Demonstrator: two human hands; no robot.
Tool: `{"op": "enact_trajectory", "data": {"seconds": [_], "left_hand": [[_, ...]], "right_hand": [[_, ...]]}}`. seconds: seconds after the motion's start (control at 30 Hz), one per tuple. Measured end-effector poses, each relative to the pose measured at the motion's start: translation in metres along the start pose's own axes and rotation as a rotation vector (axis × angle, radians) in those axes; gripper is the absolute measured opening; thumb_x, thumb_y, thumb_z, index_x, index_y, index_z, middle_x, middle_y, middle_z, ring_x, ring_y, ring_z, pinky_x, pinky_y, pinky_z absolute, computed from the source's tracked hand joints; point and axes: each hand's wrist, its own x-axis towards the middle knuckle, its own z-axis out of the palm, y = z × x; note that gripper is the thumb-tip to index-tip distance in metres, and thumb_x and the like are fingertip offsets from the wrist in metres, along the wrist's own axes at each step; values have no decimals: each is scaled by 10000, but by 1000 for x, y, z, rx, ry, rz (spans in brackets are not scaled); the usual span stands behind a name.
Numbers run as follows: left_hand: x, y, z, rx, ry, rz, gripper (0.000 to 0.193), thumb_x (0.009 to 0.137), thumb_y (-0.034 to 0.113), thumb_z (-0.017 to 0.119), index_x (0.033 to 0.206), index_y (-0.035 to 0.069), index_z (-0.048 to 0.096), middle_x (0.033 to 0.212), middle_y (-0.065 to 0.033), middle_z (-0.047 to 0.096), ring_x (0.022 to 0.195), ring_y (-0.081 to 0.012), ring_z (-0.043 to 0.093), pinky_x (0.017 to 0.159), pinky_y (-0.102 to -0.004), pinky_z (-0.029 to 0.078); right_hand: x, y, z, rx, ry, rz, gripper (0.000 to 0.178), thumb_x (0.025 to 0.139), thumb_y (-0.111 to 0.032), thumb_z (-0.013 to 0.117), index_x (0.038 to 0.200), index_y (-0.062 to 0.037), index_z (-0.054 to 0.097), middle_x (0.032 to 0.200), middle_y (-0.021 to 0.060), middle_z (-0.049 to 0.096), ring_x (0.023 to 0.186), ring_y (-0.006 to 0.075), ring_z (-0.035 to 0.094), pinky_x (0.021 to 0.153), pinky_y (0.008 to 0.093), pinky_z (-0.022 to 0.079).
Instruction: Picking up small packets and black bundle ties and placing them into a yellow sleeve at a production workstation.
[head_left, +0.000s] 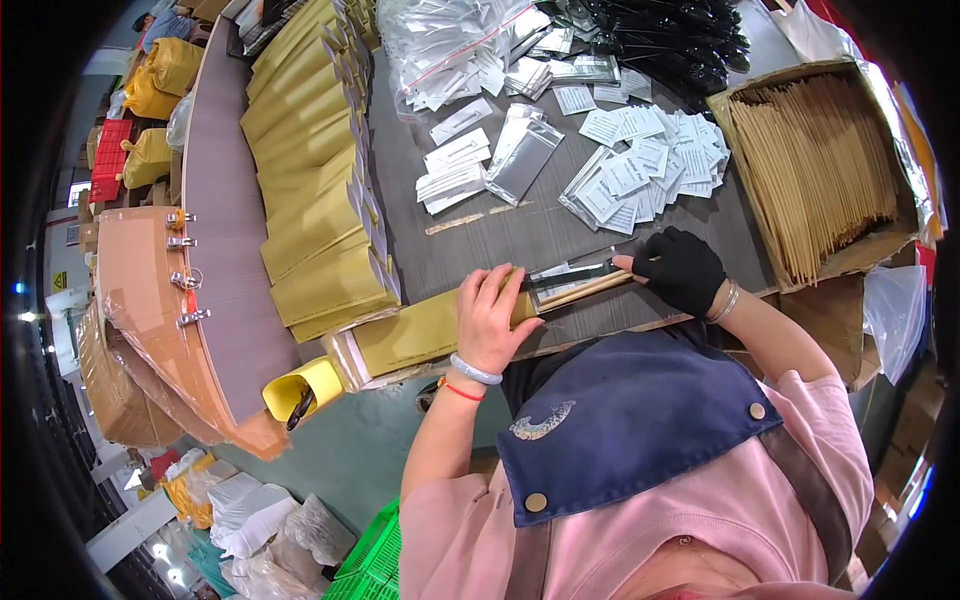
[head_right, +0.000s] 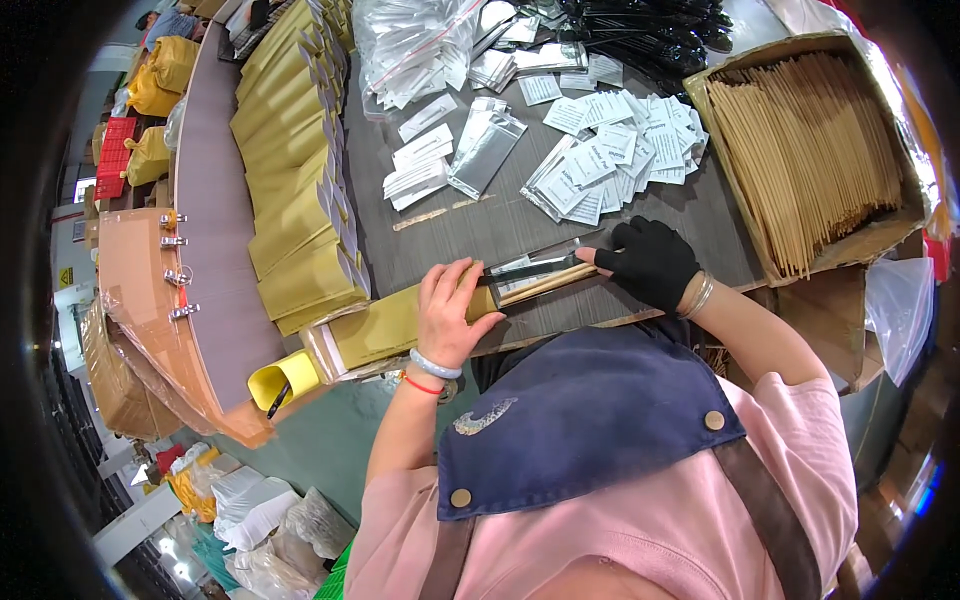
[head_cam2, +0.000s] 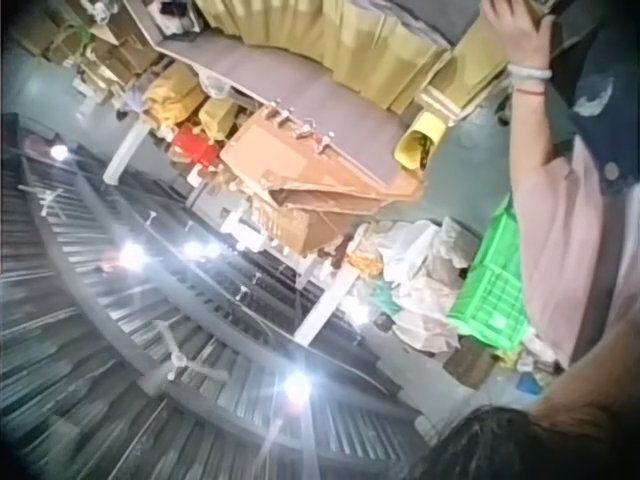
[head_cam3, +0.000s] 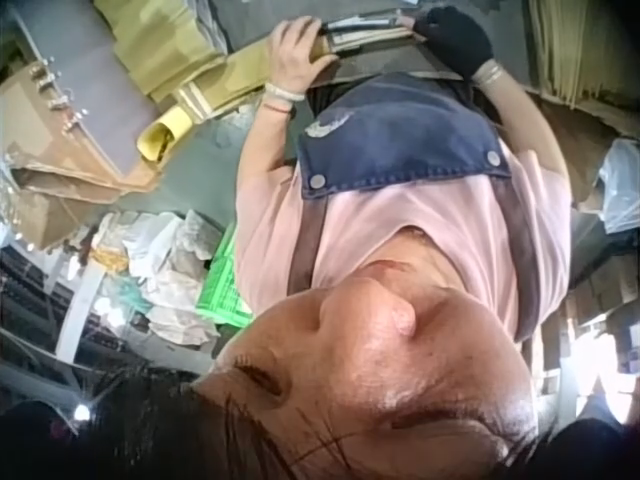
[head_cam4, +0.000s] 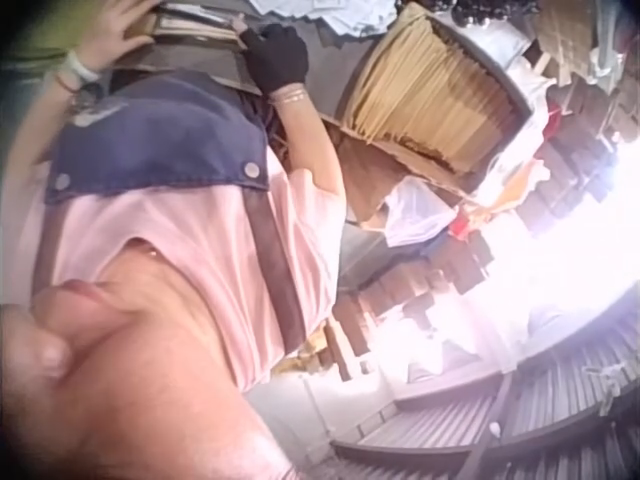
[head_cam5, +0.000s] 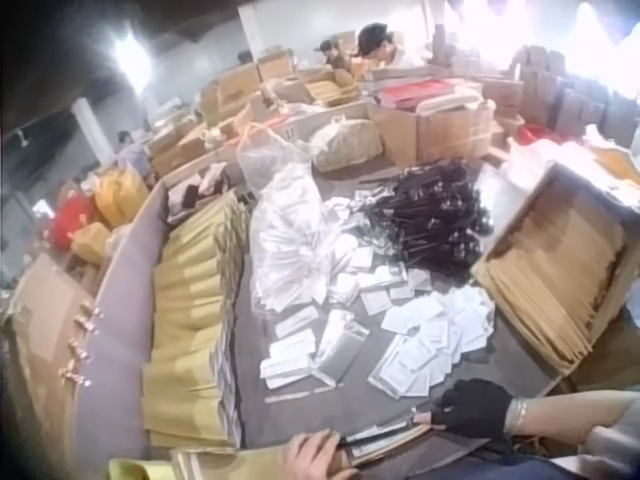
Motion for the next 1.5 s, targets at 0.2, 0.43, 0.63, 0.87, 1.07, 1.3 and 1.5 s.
{"op": "enact_trajectory", "data": {"seconds": [0.2, 0.43, 0.63, 0.87, 1.07, 1.3, 1.5], "left_hand": [[4, 2, -5, 99, -54, 82, 623, 622, 255, 813, 1215, 235, 624, 1238, -105, 524, 1115, -343, 449, 964, -444, 379], [5, 5, -2, 140, -69, 137, 603, 642, 270, 796, 1219, 254, 623, 1210, -73, 533, 1082, -327, 461, 941, -436, 380], [32, 24, 23, 38, 7, 136, 694, 595, 192, 820, 1243, 123, 582, 1195, -66, 540, 1058, -310, 484, 922, -436, 396], [37, 33, 17, 69, -70, 94, 711, 565, 162, 828, 1222, 71, 571, 1169, -91, 539, 1070, -313, 482, 913, -430, 402], [48, 26, 25, 88, -46, 238, 379, 726, 164, 686, 1097, 117, 624, 1090, -108, 558, 996, -303, 510, 842, -418, 424], [69, 47, -45, 203, -416, 258, 215, 678, 55, 604, 878, 125, 641, 945, -131, 529, 944, -331, 521, 773, -427, 461], [54, -35, -102, 457, 25, 93, 358, 642, 58, 690, 997, 64, 638, 1175, -192, 522, 1073, -370, 508, 916, -488, 435]], "right_hand": [[-8, 12, -15, -64, -69, 19, 438, 747, -171, 696, 1166, -284, 637, 732, 56, 539, 700, 266, 546, 575, 375, 438], [-1, 1, 2, 44, -46, 54, 388, 773, -150, 666, 1141, -271, 651, 731, 66, 553, 720, 278, 559, 586, 387, 446], [32, -48, 24, 347, -105, 89, 324, 835, -159, 646, 1149, -86, 616, 1040, 178, 620, 950, 334, 605, 804, 405, 491], [3, -16, 40, 518, 133, 234, 85, 768, -104, 669, 831, -54, 644, 800, 127, 631, 812, 326, 617, 716, 396, 503], [36, -52, 30, 1112, 137, 405, 350, 747, -216, 708, 1040, -68, 588, 1024, 134, 596, 912, 323, 589, 784, 415, 483], [37, -37, -22, 86, -67, 87, 623, 567, -327, 845, 1091, -116, 584, 1024, 83, 572, 1010, 308, 527, 892, 408, 401], [22, -9, -48, 166, 166, 397, 611, 553, -279, 843, 1075, -104, 578, 1010, 91, 557, 1004, 305, 522, 883, 408, 404]]}}
